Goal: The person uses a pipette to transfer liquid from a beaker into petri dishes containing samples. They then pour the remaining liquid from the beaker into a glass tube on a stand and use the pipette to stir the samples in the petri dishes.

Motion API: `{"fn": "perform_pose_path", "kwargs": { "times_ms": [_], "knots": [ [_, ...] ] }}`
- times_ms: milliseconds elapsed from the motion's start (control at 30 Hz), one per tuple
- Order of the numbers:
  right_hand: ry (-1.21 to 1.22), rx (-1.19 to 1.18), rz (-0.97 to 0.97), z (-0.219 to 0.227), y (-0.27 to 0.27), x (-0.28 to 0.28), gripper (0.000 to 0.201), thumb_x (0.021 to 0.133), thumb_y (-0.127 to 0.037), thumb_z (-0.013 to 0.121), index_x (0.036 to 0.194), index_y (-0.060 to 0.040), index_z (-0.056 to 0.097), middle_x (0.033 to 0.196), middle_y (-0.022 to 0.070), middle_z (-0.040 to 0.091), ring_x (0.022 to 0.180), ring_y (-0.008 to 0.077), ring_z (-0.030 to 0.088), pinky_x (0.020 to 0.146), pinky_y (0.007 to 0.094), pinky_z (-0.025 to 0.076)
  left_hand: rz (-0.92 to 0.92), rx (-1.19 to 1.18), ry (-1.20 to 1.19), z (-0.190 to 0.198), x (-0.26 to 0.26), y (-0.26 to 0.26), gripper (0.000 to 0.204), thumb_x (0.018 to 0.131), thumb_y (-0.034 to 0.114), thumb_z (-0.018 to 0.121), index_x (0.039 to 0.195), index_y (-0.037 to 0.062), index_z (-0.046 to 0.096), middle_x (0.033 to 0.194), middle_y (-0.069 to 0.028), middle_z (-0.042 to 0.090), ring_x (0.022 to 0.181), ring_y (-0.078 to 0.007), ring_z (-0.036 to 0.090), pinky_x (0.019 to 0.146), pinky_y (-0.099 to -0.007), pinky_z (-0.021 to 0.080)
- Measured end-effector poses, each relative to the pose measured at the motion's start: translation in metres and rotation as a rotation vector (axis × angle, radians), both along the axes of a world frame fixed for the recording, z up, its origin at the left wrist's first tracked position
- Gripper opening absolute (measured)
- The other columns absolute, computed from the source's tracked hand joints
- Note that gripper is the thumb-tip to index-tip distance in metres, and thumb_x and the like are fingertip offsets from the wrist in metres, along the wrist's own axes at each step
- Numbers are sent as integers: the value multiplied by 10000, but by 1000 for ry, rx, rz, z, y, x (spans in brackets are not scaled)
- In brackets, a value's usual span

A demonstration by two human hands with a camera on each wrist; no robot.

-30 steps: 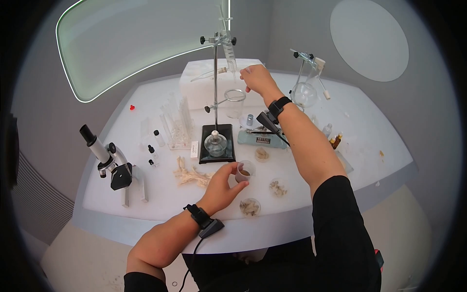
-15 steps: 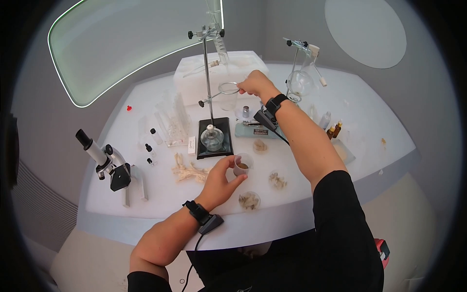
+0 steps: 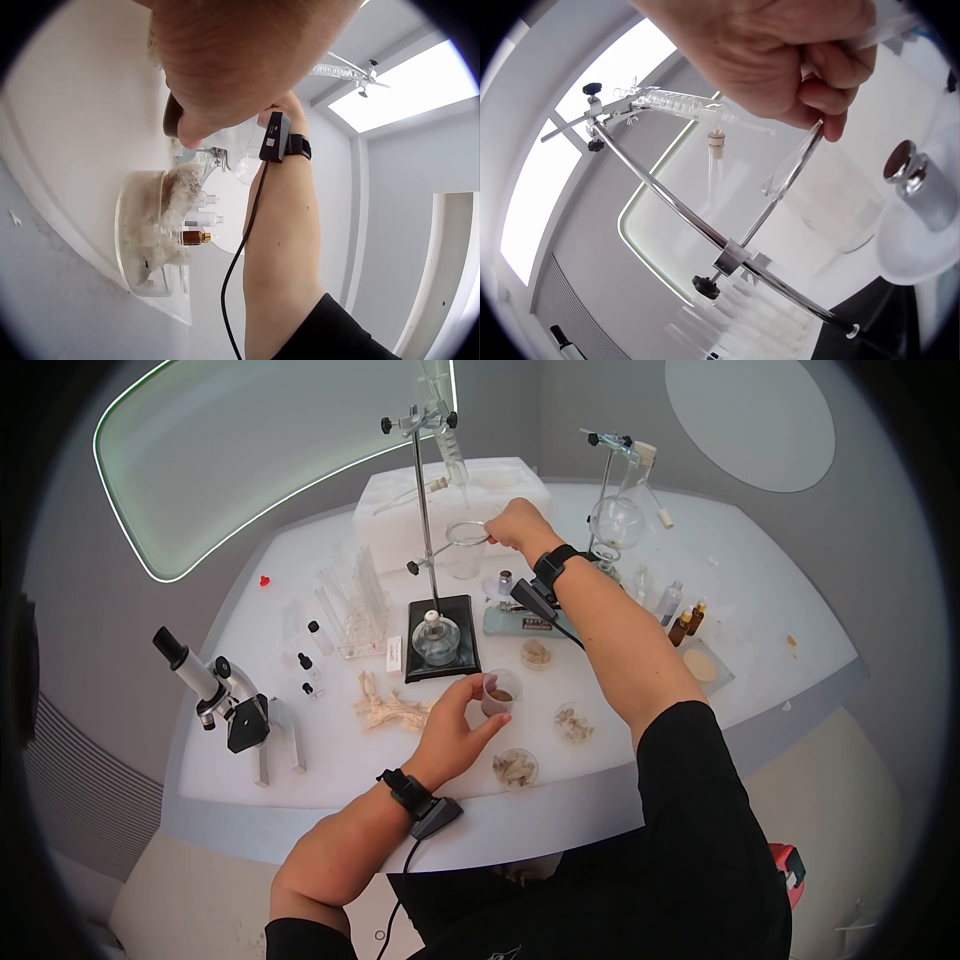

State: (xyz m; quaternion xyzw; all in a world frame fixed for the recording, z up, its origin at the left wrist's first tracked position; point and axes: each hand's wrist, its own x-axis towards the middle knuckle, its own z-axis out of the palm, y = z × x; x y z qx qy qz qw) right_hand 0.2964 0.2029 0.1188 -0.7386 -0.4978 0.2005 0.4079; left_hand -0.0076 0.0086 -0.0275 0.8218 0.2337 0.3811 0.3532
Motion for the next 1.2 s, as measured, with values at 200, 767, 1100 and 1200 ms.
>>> {"fn": "perform_pose_path", "kwargs": {
  "times_ms": [200, 767, 1100, 1200],
  "knots": [
    [-159, -43, 3, 2, 15, 1, 266, 963, -216, 789, 839, 17, 823, 739, 107, 758, 538, 187, 552, 496, 376, 415, -1, -3, 1, 1, 0, 0, 608, 957, 165, 911, 1479, 5, 644, 1352, -159, 752, 1249, -287, 717, 1106, -418, 571],
    [-279, 133, 32, 28, -28, 0, 260, 958, -274, 799, 864, -37, 851, 680, 74, 696, 584, 170, 605, 548, 347, 459, 6, -11, 12, 1, 0, 0, 612, 962, 159, 903, 1492, -1, 640, 1369, -169, 750, 1266, -295, 720, 1112, -420, 570],
    [221, 223, 202, 45, -131, -8, 504, 1180, -443, 604, 1161, 32, 770, 954, 58, 762, 710, 138, 639, 633, 314, 504, -4, -41, -22, -4, 1, 2, 617, 974, 163, 897, 1505, -5, 631, 1374, -167, 750, 1262, -282, 721, 1112, -415, 571],
    [401, 302, 193, 30, -162, -3, 613, 1213, -539, 503, 1184, 10, 774, 919, 50, 754, 718, 133, 644, 640, 293, 516, 6, -58, -33, -3, -2, -1, 623, 977, 171, 898, 1510, -1, 624, 1373, -166, 743, 1259, -283, 718, 1113, -413, 567]
  ]
}}
